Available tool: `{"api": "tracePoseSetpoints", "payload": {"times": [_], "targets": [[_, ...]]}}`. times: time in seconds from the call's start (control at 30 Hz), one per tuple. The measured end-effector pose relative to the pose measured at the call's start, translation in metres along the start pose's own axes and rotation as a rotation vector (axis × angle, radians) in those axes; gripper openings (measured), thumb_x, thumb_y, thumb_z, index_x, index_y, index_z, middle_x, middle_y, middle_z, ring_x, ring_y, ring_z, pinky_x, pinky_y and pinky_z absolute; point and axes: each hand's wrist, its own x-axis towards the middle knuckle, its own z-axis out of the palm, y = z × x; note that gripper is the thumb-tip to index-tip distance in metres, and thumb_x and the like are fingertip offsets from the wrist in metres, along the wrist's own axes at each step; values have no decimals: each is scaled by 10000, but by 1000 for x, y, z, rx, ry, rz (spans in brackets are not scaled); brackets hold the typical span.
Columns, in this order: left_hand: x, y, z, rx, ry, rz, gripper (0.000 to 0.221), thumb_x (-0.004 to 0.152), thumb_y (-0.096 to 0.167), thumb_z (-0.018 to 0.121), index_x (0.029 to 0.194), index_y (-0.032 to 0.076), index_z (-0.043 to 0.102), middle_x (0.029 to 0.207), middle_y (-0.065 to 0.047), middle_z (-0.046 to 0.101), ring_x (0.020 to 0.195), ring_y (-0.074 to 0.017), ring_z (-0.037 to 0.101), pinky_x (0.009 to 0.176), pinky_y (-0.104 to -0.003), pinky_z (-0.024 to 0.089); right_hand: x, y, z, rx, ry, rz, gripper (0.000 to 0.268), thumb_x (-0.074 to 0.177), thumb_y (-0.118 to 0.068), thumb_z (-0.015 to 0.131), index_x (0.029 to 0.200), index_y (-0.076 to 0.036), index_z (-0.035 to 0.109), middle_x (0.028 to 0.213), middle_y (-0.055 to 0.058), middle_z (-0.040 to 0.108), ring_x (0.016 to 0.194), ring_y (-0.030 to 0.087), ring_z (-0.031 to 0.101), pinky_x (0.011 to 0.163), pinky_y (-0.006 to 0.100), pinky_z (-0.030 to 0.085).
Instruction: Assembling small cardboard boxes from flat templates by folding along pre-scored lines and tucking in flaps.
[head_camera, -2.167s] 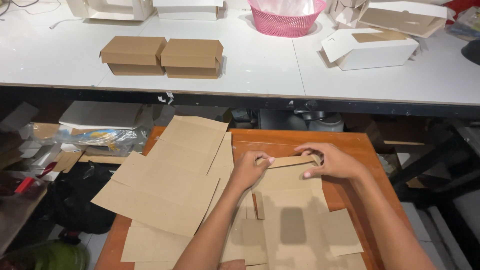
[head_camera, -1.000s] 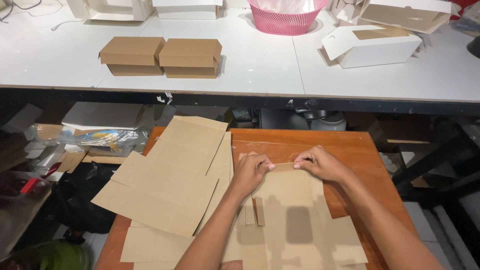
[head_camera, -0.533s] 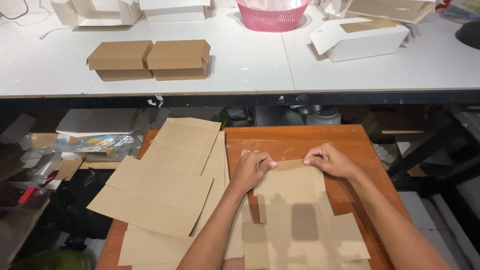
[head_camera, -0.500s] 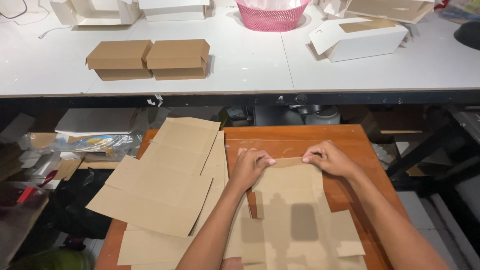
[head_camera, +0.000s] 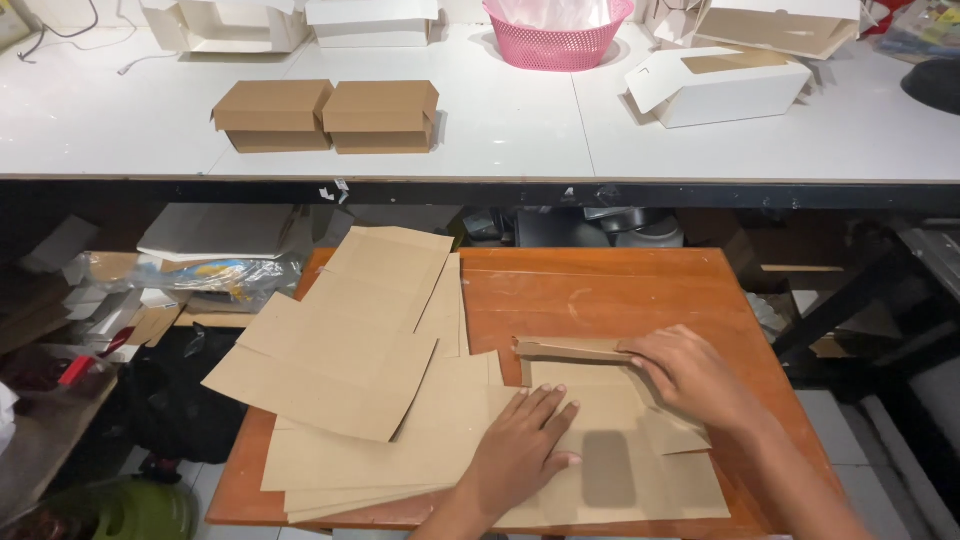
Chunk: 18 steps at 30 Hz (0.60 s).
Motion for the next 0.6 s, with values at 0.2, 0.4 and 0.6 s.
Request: {"api": "tracePoseSetpoints", "payload": {"times": [0.2, 0.4, 0.6], "targets": [[-1, -5, -1, -139, 73, -12, 580, 984, 377, 671, 1408, 3, 541, 1470, -234, 533, 1359, -429, 487, 1159, -560, 327, -3, -11, 8, -217, 224, -229, 500, 1039, -449, 451, 1382, -117, 599, 1341, 13, 690, 1219, 222, 613, 1042, 444, 342], [5, -4, -9, -205, -61, -79, 704, 914, 390, 728, 1411, -43, 481, 1508, -251, 467, 1400, -414, 409, 1178, -516, 280, 21, -26, 16, -498, 387, -184, 220, 947, -170, 659, 1149, -94, 698, 939, 44, 703, 874, 251, 614, 890, 390, 441], [2, -4, 0, -130, -26, -154, 789, 852, 463, 781, 1361, -69, 497, 1435, -260, 489, 1355, -407, 433, 1143, -478, 352, 11, -15, -8, 32, -241, -105, 411, 1014, -284, 509, 1361, -127, 664, 1485, 37, 605, 1384, 256, 549, 1156, 464, 403]]}}
